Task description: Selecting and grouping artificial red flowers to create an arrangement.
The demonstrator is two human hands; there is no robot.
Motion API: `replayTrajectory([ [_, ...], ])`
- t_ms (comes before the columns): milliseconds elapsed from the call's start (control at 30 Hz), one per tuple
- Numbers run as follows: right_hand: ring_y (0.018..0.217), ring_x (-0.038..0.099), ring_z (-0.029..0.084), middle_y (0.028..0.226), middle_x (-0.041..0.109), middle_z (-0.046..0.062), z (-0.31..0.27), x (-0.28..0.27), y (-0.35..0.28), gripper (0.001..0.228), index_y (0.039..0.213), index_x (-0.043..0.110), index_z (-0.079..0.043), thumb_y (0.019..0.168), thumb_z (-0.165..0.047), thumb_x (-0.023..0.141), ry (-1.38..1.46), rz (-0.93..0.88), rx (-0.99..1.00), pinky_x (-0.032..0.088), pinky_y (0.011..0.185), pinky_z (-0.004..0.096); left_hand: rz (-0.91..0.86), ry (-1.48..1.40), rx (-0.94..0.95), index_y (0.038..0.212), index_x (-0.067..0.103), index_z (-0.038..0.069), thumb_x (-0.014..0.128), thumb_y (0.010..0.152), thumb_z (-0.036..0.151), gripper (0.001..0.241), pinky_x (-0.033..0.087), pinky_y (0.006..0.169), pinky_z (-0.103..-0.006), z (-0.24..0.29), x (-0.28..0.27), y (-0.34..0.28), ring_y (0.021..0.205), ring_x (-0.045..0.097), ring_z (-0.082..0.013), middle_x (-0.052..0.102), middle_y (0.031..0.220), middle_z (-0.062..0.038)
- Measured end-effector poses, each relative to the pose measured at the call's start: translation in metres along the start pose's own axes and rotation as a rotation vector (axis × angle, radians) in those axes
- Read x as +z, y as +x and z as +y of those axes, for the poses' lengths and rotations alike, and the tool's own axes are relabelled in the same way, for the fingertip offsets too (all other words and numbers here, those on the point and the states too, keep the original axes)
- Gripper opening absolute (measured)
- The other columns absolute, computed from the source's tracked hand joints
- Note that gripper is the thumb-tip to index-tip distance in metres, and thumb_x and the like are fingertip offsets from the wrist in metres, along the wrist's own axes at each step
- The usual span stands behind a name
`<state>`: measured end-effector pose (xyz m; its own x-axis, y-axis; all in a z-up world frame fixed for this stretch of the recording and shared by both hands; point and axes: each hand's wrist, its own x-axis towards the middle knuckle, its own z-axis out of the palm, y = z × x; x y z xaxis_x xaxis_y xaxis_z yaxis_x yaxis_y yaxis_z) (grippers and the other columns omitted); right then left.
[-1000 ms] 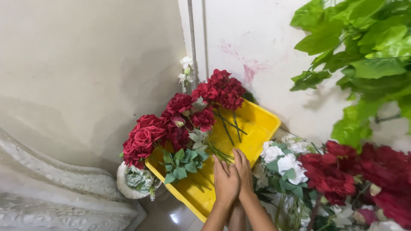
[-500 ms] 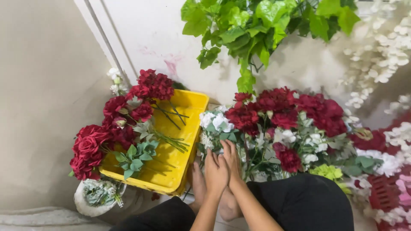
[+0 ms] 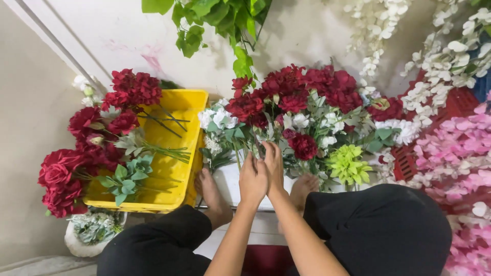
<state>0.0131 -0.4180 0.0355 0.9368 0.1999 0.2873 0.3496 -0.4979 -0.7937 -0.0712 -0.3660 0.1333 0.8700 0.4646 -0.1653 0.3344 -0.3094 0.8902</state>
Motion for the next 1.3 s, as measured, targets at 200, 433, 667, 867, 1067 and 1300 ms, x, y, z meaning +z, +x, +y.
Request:
replayTrajectory([
  [200, 0.125, 0.057, 0.031, 0.133, 0.053, 0.005, 0.029, -0.04, -0.007, 0.051, 0.133, 0.061, -0.02, 0.084, -0.027, 0.071, 0.084, 0.273, -0.01, 0.047, 0.107, 0.043, -0.026, 0.042, 0.155, 0.153, 0.041, -0.001, 0.04, 0.1, 0.039, 0.066, 0.038, 0.114, -0.0544, 0.005, 0.053, -0.005, 0.139, 0.048, -0.0441, 0.051, 0.147, -0.027],
  [433, 0.101, 0.064, 0.018, 0.105, 0.056, -0.005, 0.094, -0.064, 0.016, 0.029, 0.113, 0.067, -0.027, 0.085, -0.023, 0.071, -0.004, 0.613, 0.177, 0.053, 0.089, 0.034, -0.03, 0.062, 0.368, 0.145, 0.051, 0.0, 0.044, 0.104, 0.034, 0.054, 0.049, 0.103, -0.0539, 0.016, 0.122, 0.009, 0.127, 0.057, -0.0444, 0.059, 0.133, -0.025],
  [667, 0.12, 0.059, 0.035, 0.131, 0.05, 0.013, 0.156, -0.065, 0.022, 0.045, 0.138, 0.053, -0.014, 0.095, -0.02, 0.066, 0.15, 0.416, 0.536, 0.053, 0.096, 0.044, -0.108, 0.093, 0.644, 0.134, 0.062, 0.001, 0.053, 0.094, 0.002, 0.041, 0.051, 0.102, -0.0458, 0.008, 0.17, 0.052, 0.122, 0.062, -0.0381, 0.063, 0.13, -0.019],
  [867, 0.122, 0.059, 0.032, 0.125, 0.056, 0.016, 0.356, -0.006, -0.106, 0.052, 0.146, 0.047, -0.006, 0.105, -0.037, 0.048, -0.393, 0.471, 0.631, 0.051, 0.09, 0.039, -0.323, 0.045, 0.59, 0.137, 0.062, 0.0, 0.057, 0.092, 0.003, 0.045, 0.044, 0.11, -0.0506, 0.005, 0.183, 0.078, 0.134, 0.051, -0.0448, 0.059, 0.139, -0.023],
  [1067, 0.115, 0.067, 0.037, 0.117, 0.069, 0.011, 0.345, -0.034, -0.095, 0.046, 0.139, 0.054, -0.023, 0.096, -0.039, 0.063, -0.435, 0.397, 0.587, 0.057, 0.08, 0.048, -0.202, 0.076, 0.541, 0.136, 0.063, -0.002, 0.066, 0.09, 0.014, 0.048, 0.041, 0.109, -0.058, -0.016, 0.21, 0.09, 0.132, 0.049, -0.054, 0.055, 0.141, -0.032],
  [1300, 0.12, 0.067, 0.027, 0.122, 0.073, 0.008, 0.197, -0.064, 0.033, 0.046, 0.133, 0.061, -0.025, 0.095, -0.05, 0.066, 0.36, 0.227, 0.939, 0.054, 0.095, 0.044, -0.082, 0.165, 0.313, 0.14, 0.061, 0.005, 0.063, 0.096, 0.032, 0.052, 0.029, 0.117, -0.0593, -0.023, 0.204, 0.113, 0.144, 0.039, -0.0453, 0.042, 0.156, -0.026],
])
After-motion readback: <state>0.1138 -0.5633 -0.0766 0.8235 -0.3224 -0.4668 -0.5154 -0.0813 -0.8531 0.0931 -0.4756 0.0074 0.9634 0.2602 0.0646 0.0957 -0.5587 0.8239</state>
